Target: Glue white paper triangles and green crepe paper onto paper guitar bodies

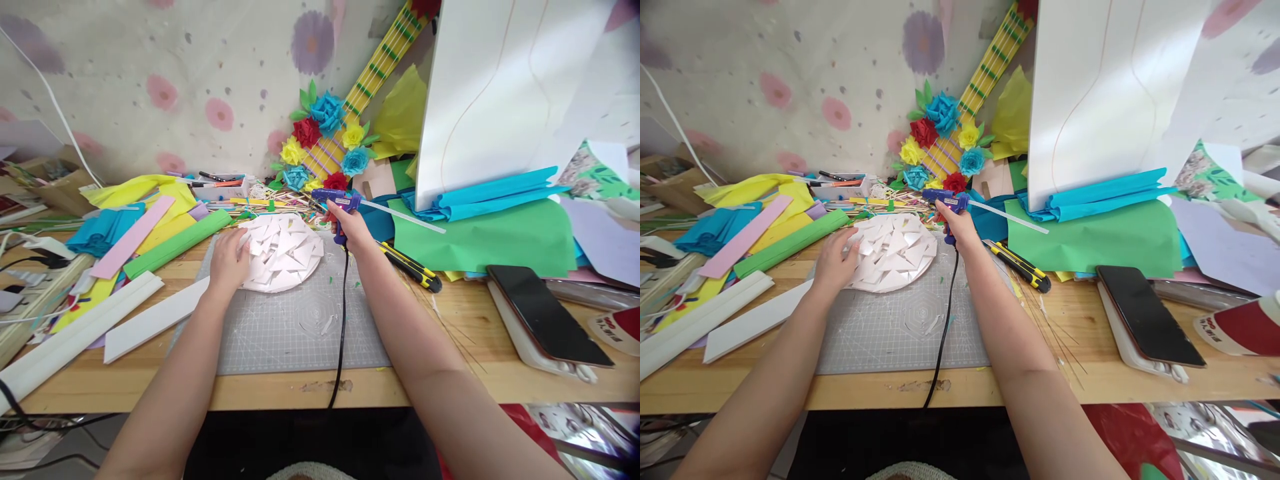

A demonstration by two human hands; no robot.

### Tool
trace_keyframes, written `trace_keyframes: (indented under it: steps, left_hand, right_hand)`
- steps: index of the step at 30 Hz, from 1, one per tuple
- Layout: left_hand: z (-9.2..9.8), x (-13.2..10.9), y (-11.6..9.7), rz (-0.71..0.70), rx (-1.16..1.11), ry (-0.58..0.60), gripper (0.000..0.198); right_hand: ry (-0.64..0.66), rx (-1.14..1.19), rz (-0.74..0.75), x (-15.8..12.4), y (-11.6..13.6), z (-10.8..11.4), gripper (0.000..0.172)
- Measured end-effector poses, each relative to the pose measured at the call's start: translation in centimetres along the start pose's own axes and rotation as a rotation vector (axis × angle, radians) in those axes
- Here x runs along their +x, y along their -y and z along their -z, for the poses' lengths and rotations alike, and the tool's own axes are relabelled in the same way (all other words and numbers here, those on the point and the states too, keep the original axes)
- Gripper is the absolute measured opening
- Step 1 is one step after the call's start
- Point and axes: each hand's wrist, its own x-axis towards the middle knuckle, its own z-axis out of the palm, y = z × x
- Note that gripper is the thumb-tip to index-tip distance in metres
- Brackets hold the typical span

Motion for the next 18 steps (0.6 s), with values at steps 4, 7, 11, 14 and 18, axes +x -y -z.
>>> trace_keyframes:
  steps: [4,7,11,14,18]
  left_hand:
    - [-0.7,0.0,0.5,0.037,0.069,0.136,0.043]
    - [-0.9,0.1,0.9,0.048,0.135,0.219,0.047]
    - [-1.1,0.1,1.3,0.016,0.203,0.262,0.047]
    - [-1.1,0.1,1.3,0.015,0.247,0.289,0.048]
    - [-0.9,0.0,0.9,0.031,0.305,0.33,0.05]
  right_hand:
    - [0.035,-0.007,-0.046,-0.1,-0.4,0.0,0.046]
    - [0.073,-0.016,-0.041,-0.3,-0.6,-0.3,0.046]
    - [0.084,-0.018,-0.034,-0.5,-0.6,-0.4,0.045]
    - [0.072,-0.022,-0.046,-0.5,-0.6,-0.4,0.044]
    - [0.072,-0.031,-0.05,-0.4,-0.6,-0.4,0.042]
